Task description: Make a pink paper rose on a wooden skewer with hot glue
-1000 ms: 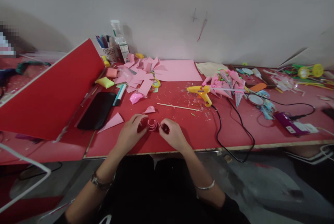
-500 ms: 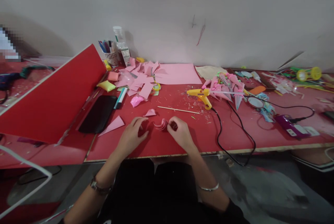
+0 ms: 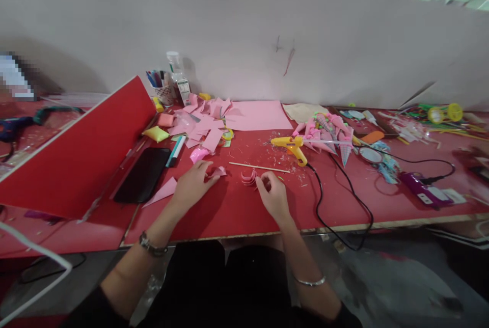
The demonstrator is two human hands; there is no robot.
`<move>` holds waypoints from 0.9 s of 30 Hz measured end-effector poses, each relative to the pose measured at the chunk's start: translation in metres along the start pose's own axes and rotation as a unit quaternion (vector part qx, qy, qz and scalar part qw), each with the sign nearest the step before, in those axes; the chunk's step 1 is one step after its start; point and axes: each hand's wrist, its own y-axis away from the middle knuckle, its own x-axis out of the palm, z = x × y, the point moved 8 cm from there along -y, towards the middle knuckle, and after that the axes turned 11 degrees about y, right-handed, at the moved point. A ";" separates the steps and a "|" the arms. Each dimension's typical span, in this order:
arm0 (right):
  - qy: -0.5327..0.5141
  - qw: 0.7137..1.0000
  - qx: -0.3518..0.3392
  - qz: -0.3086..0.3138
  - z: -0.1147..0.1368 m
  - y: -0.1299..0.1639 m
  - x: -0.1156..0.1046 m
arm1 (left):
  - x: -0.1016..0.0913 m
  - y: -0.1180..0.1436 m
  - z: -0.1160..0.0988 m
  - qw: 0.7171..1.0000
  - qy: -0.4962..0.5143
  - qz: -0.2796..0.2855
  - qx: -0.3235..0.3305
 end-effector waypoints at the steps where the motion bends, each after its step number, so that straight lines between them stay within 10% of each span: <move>1: -0.002 1.000 0.000 -0.002 0.000 0.000 0.000 | 0.000 -0.003 -0.003 1.000 -0.026 0.003 0.004; 21: -0.089 0.991 -0.096 -0.025 0.032 0.009 -0.001 | 0.004 0.003 -0.011 0.998 0.041 0.042 -0.032; 27: -0.144 0.979 -0.120 0.073 0.044 0.011 0.021 | -0.005 0.012 -0.036 0.981 0.180 0.068 0.031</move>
